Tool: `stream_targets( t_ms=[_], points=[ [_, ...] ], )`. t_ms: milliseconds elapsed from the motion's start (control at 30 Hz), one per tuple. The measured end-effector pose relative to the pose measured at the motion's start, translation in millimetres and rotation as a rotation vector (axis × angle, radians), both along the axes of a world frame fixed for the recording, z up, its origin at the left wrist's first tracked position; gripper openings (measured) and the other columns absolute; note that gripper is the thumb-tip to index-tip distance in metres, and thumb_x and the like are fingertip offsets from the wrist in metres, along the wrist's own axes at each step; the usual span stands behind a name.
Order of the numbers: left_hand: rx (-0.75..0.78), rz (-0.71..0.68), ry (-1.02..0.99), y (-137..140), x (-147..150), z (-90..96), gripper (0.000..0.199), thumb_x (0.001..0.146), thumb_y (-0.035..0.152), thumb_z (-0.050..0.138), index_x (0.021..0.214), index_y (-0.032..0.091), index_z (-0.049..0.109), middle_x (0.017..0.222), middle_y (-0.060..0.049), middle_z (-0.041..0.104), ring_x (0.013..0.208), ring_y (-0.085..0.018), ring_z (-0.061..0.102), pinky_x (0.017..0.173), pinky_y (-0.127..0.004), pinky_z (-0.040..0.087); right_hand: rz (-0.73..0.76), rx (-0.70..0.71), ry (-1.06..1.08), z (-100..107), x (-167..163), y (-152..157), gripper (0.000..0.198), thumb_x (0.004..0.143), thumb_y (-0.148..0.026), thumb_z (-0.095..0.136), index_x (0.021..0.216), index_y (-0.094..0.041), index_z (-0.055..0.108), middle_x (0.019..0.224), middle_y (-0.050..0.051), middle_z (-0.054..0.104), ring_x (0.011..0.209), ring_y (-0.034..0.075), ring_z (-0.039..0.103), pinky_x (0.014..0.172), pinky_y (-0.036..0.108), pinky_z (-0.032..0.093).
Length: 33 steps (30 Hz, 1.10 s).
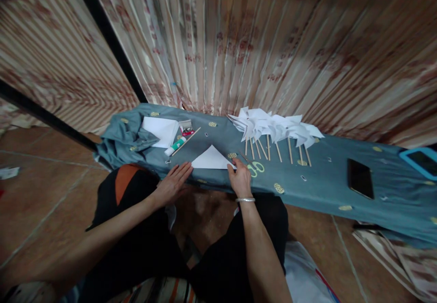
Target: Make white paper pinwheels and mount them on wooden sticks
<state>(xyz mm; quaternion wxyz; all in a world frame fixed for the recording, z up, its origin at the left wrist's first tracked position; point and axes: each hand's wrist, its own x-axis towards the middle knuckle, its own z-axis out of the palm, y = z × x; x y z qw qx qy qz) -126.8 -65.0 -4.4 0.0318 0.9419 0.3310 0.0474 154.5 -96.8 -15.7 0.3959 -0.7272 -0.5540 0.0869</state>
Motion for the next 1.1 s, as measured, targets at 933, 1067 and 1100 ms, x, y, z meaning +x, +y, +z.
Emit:
stream_targets(
  t_ms=[933, 1067, 1100],
  points=[
    [-0.036, 0.040, -0.222, -9, -3, 8.9, 0.070, 0.091, 0.026, 0.050, 0.152, 0.012, 0.018, 0.157, -0.020, 0.027, 0.148, -0.028, 0.018, 0.118, -0.051, 0.022, -0.152, 0.232, 1.213, 23, 26, 6, 0.040, 0.052, -0.021, 0.082, 0.090, -0.018, 0.070, 0.073, -0.002, 0.071, 0.060, 0.009, 0.060, 0.054, 0.020, 0.049],
    [-0.184, 0.100, -0.510, -3, 16, 16.9, 0.074, 0.095, 0.042, 0.044, 0.154, 0.018, 0.005, 0.160, -0.018, 0.017, 0.148, -0.026, 0.018, 0.118, -0.047, 0.028, -0.044, 0.226, 1.347, 29, 20, 11, 0.035, 0.057, -0.016, 0.080, 0.090, -0.019, 0.071, 0.077, -0.002, 0.071, 0.062, 0.008, 0.061, 0.056, 0.019, 0.053],
    [-0.260, 0.139, -0.592, 0, 22, 17.0, 0.075, 0.096, 0.046, 0.043, 0.154, 0.018, 0.004, 0.160, -0.018, 0.019, 0.147, -0.026, 0.023, 0.116, -0.046, 0.030, -0.021, 0.229, 1.375, 30, 20, 12, 0.033, 0.059, -0.015, 0.080, 0.090, -0.019, 0.070, 0.078, -0.002, 0.071, 0.062, 0.008, 0.062, 0.058, 0.020, 0.054]
  ],
)
